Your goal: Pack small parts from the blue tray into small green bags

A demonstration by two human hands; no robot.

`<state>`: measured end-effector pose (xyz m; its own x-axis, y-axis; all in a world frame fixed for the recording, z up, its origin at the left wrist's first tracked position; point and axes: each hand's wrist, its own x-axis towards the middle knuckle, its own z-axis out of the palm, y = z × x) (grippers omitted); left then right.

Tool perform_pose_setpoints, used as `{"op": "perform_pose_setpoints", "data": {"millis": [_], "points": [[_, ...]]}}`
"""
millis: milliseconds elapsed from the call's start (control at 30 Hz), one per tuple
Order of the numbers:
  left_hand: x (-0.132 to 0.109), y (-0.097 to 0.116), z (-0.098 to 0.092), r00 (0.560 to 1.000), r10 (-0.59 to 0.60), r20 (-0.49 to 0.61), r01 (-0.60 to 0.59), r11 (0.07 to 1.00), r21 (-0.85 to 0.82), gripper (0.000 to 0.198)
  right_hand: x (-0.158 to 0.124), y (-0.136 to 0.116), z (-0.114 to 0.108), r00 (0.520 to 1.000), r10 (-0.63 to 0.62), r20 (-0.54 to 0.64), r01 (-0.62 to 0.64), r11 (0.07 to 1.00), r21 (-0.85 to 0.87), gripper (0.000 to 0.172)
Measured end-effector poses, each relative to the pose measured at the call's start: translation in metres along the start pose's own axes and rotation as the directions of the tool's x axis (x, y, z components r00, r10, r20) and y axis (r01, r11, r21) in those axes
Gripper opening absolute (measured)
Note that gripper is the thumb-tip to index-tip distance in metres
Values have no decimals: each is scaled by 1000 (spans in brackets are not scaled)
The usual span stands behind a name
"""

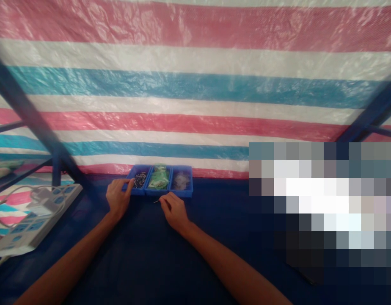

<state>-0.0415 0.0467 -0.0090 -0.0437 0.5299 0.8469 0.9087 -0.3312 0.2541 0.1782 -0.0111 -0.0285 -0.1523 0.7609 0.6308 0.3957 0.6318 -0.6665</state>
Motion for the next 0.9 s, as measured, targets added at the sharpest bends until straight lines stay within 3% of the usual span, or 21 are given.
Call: {"op": "perform_pose_setpoints", "data": {"millis": [300,433,500,600,767,833,900], "points": [[2,3,-2,995,-36,91,31,998,52,20,0,2,1,1000,1,11,-1,1000,0,24],[-1,11,-6,982,128,138,-118,990,-78,16,0,3,1,1000,13,-8,-13,1000,-12,23],[-6,18,-9,938,285,195,-247,948,-198,17,0,3,1,999,28,-34,-29,999,-24,23],[-15,32,-10,824,436,363,-371,898,-236,29,-1,2,1,996,57,-70,-59,998,-34,24],[-24,45,-8,681,371,632,-385,915,-123,23,0,0,0,995,60,-76,-62,998,-24,24],[-26,45,-5,628,367,686,-374,916,-147,22,0,0,0,995,58,-79,-60,998,-21,24],[-27,43,-3,607,362,708,-357,920,-164,22,0,0,0,995,57,-83,-59,998,-22,24]]}}
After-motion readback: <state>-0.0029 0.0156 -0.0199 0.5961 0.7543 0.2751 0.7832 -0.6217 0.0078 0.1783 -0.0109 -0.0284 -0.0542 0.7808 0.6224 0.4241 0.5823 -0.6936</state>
